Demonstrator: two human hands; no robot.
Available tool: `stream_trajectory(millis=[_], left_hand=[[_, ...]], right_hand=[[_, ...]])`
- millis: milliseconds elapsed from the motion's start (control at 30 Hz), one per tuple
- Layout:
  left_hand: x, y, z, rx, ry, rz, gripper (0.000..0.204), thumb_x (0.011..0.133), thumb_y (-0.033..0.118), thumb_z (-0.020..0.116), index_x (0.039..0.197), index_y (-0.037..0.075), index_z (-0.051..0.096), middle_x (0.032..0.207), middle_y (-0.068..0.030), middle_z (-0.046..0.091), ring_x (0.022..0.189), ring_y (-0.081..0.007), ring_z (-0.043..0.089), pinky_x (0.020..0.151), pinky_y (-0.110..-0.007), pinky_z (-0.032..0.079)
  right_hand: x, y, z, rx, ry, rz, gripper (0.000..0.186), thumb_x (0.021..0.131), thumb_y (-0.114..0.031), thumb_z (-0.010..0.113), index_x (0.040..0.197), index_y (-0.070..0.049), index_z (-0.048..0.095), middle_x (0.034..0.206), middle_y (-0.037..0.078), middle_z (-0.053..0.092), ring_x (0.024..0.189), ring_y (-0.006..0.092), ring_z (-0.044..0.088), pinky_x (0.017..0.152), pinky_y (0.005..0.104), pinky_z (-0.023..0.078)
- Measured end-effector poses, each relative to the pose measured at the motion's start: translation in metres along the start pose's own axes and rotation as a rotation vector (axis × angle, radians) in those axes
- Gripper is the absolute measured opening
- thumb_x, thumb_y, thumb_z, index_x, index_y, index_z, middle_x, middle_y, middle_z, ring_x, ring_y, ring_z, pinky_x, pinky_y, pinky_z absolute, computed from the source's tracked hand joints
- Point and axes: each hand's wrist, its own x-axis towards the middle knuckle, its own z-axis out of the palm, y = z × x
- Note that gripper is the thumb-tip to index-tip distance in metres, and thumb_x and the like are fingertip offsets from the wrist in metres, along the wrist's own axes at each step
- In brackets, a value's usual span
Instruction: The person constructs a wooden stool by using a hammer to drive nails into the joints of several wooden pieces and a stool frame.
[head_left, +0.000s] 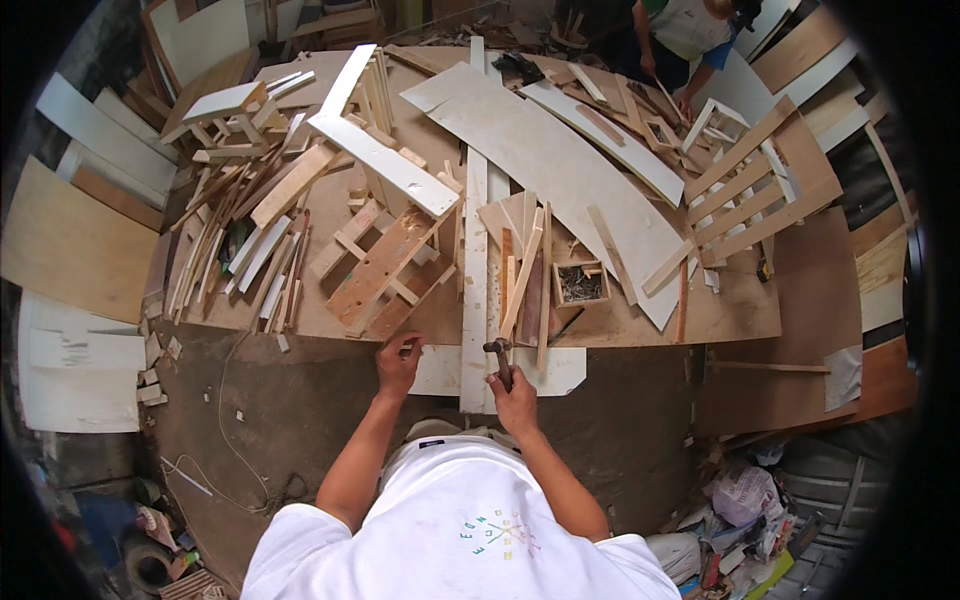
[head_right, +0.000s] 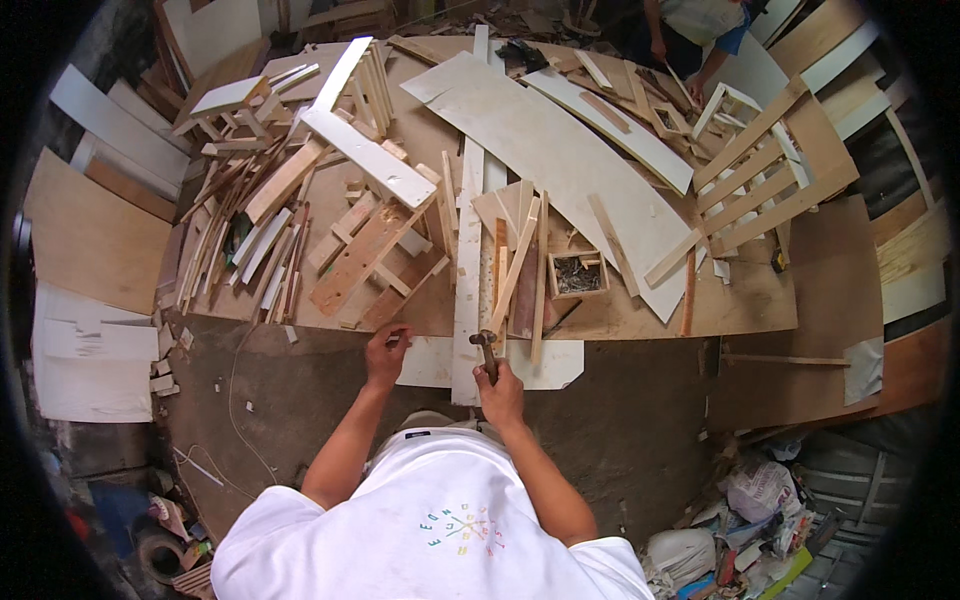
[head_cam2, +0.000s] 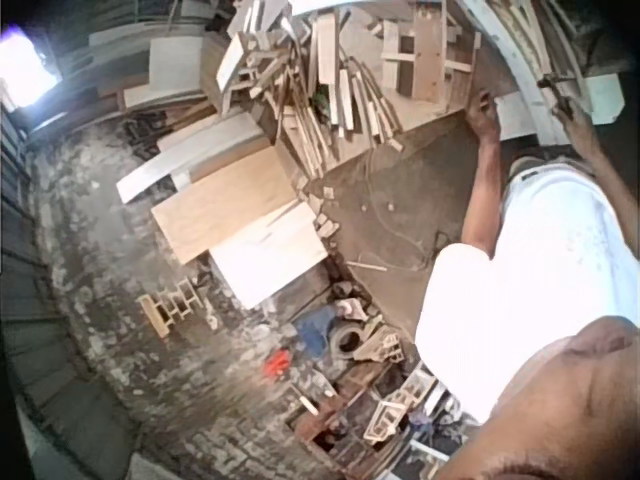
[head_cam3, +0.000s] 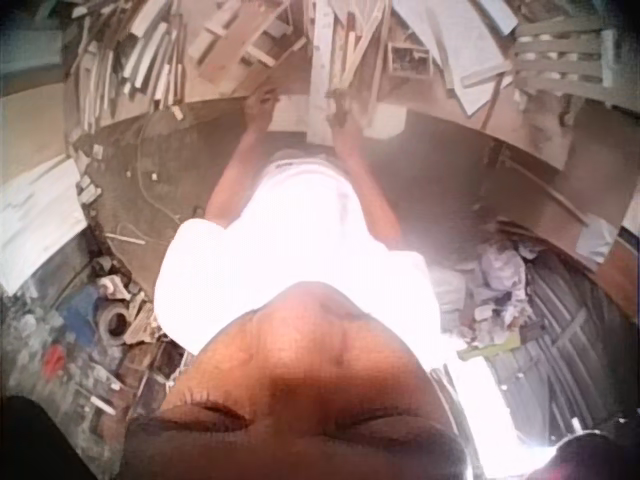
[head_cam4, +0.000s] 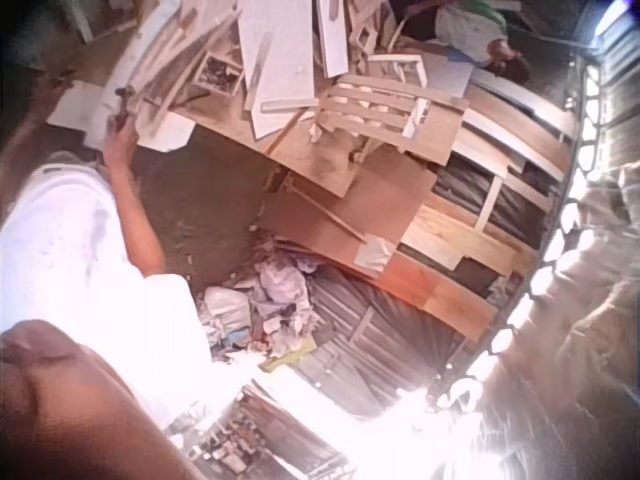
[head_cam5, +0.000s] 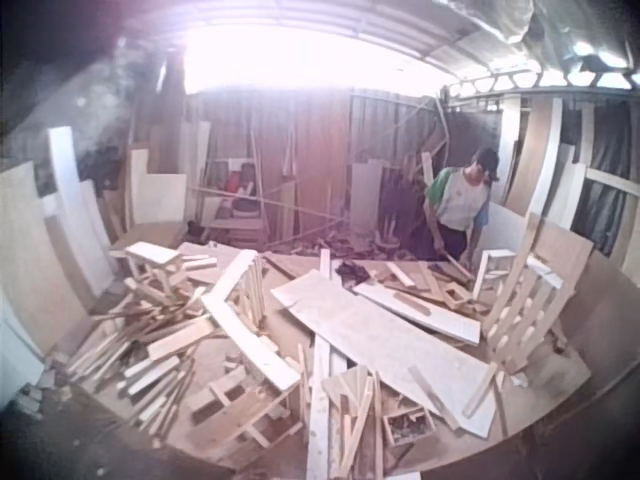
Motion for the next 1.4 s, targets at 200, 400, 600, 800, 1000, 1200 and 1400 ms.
stream_trajectory(millis=[200, 400, 600, 800, 1000, 1200, 1400], left_hand=[[0.018, -0.014, -0.042, 0.156, -0.009, 0.404, 0.016, 0.088, -0.001, 0.073, 0.103, 0.003, 0.074, 0.093, -0.0118, 0.076, 0.082, -0.0199, 0.076, 0.072, -0.031, 0.060], [0.053, -0.009, -0.074, 0.196, -0.251, 0.498, 0.015, 0.086, 0.000, 0.075, 0.100, 0.004, 0.075, 0.094, -0.0152, 0.075, 0.081, -0.0289, 0.075, 0.071, -0.036, 0.059], [0.125, -0.029, -0.074, 0.321, -0.210, 0.647, 0.022, 0.087, 0.010, 0.074, 0.109, 0.007, 0.072, 0.101, -0.0143, 0.073, 0.097, -0.0342, 0.071, 0.082, -0.045, 0.057], [0.188, -0.020, -0.057, 0.194, -0.454, 0.735, 0.026, 0.083, 0.007, 0.073, 0.109, 0.008, 0.071, 0.100, -0.0125, 0.071, 0.102, -0.0361, 0.066, 0.086, -0.048, 0.054], [0.226, -0.051, -0.050, 0.066, -0.703, 0.718, 0.019, 0.081, 0.002, 0.076, 0.100, 0.006, 0.073, 0.095, -0.0110, 0.072, 0.094, -0.0335, 0.068, 0.082, -0.044, 0.055], [0.232, -0.050, -0.054, -0.013, -0.712, 0.731, 0.018, 0.078, 0.001, 0.079, 0.094, 0.007, 0.074, 0.093, -0.0087, 0.073, 0.090, -0.0302, 0.069, 0.078, -0.042, 0.057], [0.236, -0.060, -0.054, -0.023, -0.671, 0.806, 0.022, 0.074, 0.000, 0.082, 0.092, 0.009, 0.075, 0.095, -0.0074, 0.074, 0.092, -0.0280, 0.071, 0.079, -0.041, 0.058]], right_hand=[[-0.019, -0.027, 0.040, 0.011, -0.017, -0.094, 0.032, 0.098, -0.032, 0.070, 0.107, -0.001, 0.064, 0.087, 0.018, 0.073, 0.082, 0.0344, 0.071, 0.075, 0.0424, 0.053], [-0.052, -0.013, 0.106, 0.214, 0.159, 0.061, 0.028, 0.100, -0.027, 0.068, 0.104, 0.000, 0.063, 0.088, 0.015, 0.074, 0.078, 0.0324, 0.070, 0.073, 0.0408, 0.055], [-0.061, -0.022, 0.140, 0.277, 0.220, 0.215, 0.020, 0.102, -0.026, 0.066, 0.098, -0.006, 0.064, 0.074, 0.001, 0.062, 0.057, 0.0089, 0.053, 0.052, 0.0268, 0.044], [-0.011, -0.086, 0.168, 0.331, 0.401, 0.370, 0.023, 0.101, -0.025, 0.065, 0.101, -0.003, 0.065, 0.074, 0.006, 0.065, 0.063, 0.0149, 0.060, 0.059, 0.0351, 0.048], [0.003, -0.115, 0.226, 0.177, 0.490, 0.340, 0.022, 0.098, -0.018, 0.065, 0.110, 0.000, 0.066, 0.090, 0.010, 0.072, 0.079, 0.0176, 0.066, 0.073, 0.0349, 0.052], [0.000, -0.119, 0.235, 0.243, 0.536, 0.226, 0.024, 0.097, -0.017, 0.065, 0.116, -0.002, 0.067, 0.099, 0.007, 0.075, 0.089, 0.0158, 0.069, 0.081, 0.0334, 0.055], [0.011, -0.015, 0.276, 1.375, 0.486, 0.294, 0.028, 0.103, -0.025, 0.060, 0.124, -0.006, 0.063, 0.106, 0.004, 0.072, 0.085, 0.0169, 0.070, 0.076, 0.0312, 0.059]])
